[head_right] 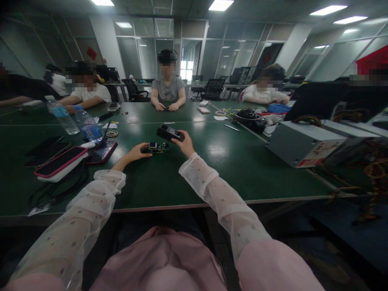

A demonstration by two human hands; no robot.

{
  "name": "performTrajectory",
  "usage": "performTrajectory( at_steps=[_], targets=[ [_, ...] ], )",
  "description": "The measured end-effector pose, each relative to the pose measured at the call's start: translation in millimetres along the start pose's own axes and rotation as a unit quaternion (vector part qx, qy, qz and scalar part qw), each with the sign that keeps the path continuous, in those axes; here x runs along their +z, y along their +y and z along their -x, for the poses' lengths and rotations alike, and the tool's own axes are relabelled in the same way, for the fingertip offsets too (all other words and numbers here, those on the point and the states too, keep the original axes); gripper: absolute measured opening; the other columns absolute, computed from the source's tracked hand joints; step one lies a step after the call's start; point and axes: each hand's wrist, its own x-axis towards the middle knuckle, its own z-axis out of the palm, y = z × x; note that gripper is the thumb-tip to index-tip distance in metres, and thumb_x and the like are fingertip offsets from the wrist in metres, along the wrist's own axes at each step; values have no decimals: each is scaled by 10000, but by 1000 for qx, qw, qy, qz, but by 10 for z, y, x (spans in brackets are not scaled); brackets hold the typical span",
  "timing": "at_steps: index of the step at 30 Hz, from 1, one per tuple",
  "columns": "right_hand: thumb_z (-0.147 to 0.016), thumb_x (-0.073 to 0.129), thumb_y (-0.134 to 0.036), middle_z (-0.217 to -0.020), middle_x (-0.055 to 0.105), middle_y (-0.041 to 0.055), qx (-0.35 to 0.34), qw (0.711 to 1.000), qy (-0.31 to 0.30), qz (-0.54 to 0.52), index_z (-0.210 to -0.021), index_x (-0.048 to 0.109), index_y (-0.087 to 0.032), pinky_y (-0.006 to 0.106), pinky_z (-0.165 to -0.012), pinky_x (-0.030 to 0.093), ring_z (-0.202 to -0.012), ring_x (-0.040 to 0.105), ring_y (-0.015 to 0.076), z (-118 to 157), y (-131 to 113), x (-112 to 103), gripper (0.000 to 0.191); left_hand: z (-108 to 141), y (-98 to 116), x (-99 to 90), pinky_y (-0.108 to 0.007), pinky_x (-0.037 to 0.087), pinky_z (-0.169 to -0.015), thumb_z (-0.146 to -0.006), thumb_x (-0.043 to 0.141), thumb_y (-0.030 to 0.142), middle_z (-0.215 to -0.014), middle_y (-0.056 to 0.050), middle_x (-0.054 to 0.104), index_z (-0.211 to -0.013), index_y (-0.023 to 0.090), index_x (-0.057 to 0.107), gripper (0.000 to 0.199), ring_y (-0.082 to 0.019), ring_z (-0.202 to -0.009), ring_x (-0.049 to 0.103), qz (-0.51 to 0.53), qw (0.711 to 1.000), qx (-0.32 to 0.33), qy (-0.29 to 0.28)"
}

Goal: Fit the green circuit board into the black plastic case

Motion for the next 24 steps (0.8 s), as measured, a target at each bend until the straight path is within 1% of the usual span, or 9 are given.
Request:
performTrajectory(
  at_steps=[3, 6, 9, 15, 19, 21, 24],
  targets=[
    [-636, 773, -481, -1074, 631, 84, -15, 997, -73, -25, -1125, 534, -200, 396, -830, 505, -969, 603, 246, 80, -54, 112, 612, -2, -11, 5, -462, 390, -1037, -641, 769, 476, -1255, -115, 630, -1243, 194, 547, 701, -294, -1167, 588, -21, 1000, 0, -4],
    [-639, 774, -480, -1087, 622, 82, -26, 993, -115, -26, -1146, 536, -205, 394, -825, 505, -988, 599, 249, 114, -31, 168, 624, 5, -10, 0, -450, 397, -1036, -654, 758, 483, -1268, -113, 622, -1246, 196, 540, 692, -287, -1168, 588, -23, 1000, -3, -9],
    [-661, 761, -475, -1097, 619, 78, -29, 991, -126, -15, -1175, 527, -214, 391, -822, 503, -990, 598, 245, 112, -1, 192, 622, 12, -10, -4, -447, 406, -1030, -658, 751, 488, -1274, -113, 617, -1256, 196, 532, 700, -287, -1164, 592, -16, 1000, 2, -14],
    [-681, 757, -428, -1107, 624, 79, -35, 991, -129, -8, -1176, 532, -209, 391, -836, 503, -983, 606, 233, 114, 22, 231, 587, -12, -46, 12, -452, 400, -1033, -639, 760, 493, -1256, -115, 627, -1251, 195, 533, 718, -298, -1161, 591, -23, 1000, -9, -4],
    [-678, 768, -380, -1074, 631, 74, -47, 986, -158, 34, -1168, 545, -203, 395, -814, 510, -941, 616, 230, 156, 46, 235, 568, -21, -54, 13, -459, 395, -1037, -625, 767, 511, -1273, -108, 613, -1284, 204, 511, 771, -307, -1190, 567, -34, 999, 1, 1],
    [-684, 765, -354, -1089, 629, 78, -51, 981, -178, 58, -1162, 547, -200, 411, -842, 504, -963, 615, 235, 184, 50, 233, 547, -17, -40, 13, -470, 382, -1048, -620, 773, 511, -1280, -107, 608, -1302, 205, 497, 797, -313, -1204, 555, -28, 1000, 3, 5],
    [-703, 750, -324, -1127, 620, 76, -58, 975, -202, 77, -1171, 535, -211, 435, -903, 484, -1027, 604, 242, 217, 43, 230, 527, -8, -3, 16, -477, 369, -1059, -627, 772, 508, -1279, -106, 612, -1304, 209, 499, 790, -316, -1209, 552, -9, 1000, -10, 10]
  ],
)
